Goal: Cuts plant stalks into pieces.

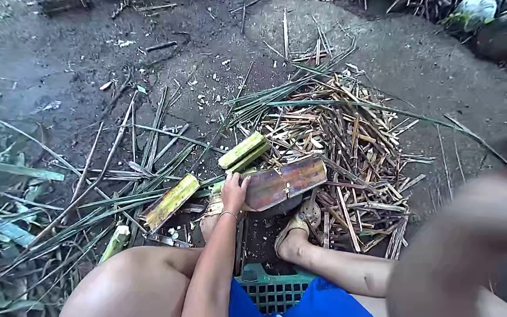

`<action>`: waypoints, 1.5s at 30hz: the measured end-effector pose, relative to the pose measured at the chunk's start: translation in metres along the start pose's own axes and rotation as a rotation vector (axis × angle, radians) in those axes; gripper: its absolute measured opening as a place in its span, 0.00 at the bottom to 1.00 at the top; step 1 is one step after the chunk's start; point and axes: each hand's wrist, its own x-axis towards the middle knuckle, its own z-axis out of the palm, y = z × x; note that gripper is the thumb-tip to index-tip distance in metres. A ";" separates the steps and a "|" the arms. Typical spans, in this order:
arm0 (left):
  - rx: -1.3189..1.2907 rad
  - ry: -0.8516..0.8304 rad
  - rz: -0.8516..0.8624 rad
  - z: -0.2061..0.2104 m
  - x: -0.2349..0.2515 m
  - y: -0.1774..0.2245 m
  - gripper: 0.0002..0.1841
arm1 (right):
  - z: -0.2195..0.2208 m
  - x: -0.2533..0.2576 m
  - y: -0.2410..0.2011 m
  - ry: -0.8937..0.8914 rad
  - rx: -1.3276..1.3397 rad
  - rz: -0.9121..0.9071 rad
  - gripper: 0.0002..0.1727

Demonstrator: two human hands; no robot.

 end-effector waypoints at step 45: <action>-0.284 -0.343 0.028 0.127 0.035 0.127 0.25 | -0.188 -0.122 -0.016 0.013 0.089 0.594 0.03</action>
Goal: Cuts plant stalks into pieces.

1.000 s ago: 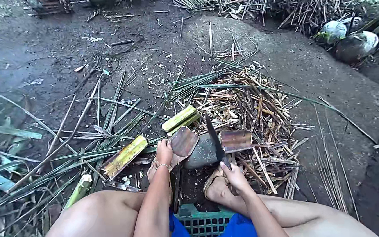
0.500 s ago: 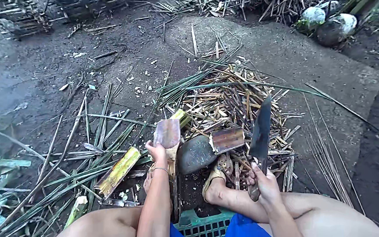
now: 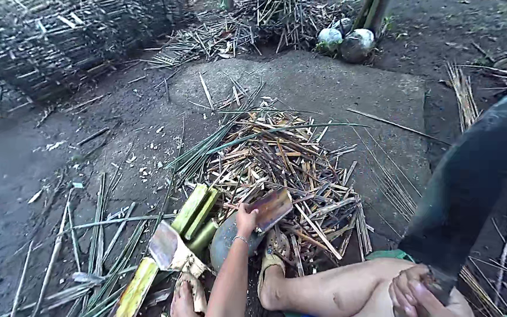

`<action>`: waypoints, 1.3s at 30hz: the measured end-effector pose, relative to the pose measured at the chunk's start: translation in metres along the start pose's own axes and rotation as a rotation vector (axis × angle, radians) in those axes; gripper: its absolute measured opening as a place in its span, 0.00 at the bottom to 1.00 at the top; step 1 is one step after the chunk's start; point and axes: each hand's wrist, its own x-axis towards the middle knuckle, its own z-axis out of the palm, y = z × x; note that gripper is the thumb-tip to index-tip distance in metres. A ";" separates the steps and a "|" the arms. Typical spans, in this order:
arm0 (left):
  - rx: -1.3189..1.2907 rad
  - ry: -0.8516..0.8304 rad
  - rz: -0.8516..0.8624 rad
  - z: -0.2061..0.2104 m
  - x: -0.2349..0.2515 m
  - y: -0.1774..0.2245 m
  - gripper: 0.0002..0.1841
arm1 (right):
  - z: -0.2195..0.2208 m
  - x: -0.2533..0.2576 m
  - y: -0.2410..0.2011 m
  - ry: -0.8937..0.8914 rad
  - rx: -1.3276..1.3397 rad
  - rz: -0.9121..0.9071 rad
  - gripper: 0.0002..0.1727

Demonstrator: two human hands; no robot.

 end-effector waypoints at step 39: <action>0.816 -0.110 0.724 -0.103 -0.086 0.101 0.22 | 0.167 0.002 0.087 -0.069 -0.040 0.566 0.23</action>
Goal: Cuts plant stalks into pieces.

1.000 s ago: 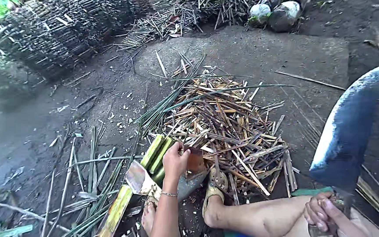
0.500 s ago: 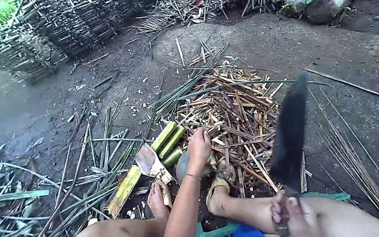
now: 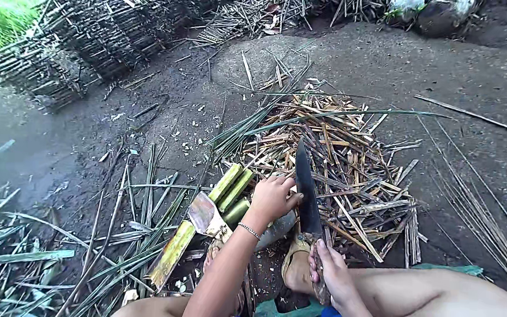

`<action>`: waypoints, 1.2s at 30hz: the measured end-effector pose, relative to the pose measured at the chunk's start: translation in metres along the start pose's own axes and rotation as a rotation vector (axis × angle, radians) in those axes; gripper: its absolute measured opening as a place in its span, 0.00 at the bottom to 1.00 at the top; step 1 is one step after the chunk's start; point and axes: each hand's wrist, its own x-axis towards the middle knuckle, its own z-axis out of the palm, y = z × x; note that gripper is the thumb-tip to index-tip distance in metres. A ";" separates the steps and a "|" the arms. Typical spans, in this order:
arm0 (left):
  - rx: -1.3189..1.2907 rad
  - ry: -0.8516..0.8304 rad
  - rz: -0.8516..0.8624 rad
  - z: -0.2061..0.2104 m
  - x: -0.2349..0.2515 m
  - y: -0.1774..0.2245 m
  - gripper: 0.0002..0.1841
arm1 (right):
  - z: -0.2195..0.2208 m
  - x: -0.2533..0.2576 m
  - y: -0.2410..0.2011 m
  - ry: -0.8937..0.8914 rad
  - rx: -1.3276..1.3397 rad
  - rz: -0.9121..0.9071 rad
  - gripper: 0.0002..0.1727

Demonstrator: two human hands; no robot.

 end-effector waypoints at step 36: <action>-1.031 0.441 -0.355 0.041 -0.094 -0.024 0.23 | -0.038 -0.026 -0.096 -0.360 0.294 0.278 0.35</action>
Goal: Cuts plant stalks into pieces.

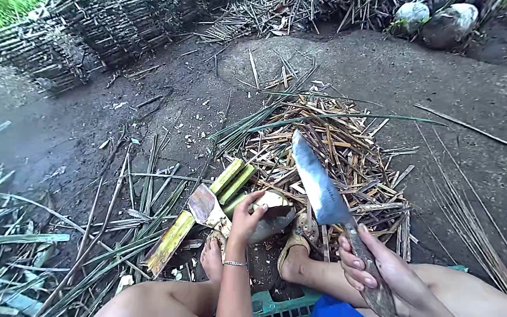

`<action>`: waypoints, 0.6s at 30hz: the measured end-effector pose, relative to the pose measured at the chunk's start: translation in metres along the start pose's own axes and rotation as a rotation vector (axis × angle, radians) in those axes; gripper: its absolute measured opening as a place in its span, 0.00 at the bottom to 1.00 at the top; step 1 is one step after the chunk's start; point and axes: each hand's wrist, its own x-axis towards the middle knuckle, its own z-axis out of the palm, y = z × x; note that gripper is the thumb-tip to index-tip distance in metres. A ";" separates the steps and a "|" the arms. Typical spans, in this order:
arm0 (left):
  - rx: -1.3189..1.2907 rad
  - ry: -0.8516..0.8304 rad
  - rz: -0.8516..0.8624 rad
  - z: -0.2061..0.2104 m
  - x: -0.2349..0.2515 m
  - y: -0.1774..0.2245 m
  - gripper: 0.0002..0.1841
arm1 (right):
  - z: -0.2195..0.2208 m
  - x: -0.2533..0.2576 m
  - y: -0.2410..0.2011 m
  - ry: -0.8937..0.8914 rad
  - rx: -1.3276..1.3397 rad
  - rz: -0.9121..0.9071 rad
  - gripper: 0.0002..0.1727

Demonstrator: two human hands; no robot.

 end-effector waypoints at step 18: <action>-0.443 0.512 -0.108 0.067 0.008 -0.018 0.31 | -0.013 0.038 0.048 0.145 -0.892 -0.149 0.24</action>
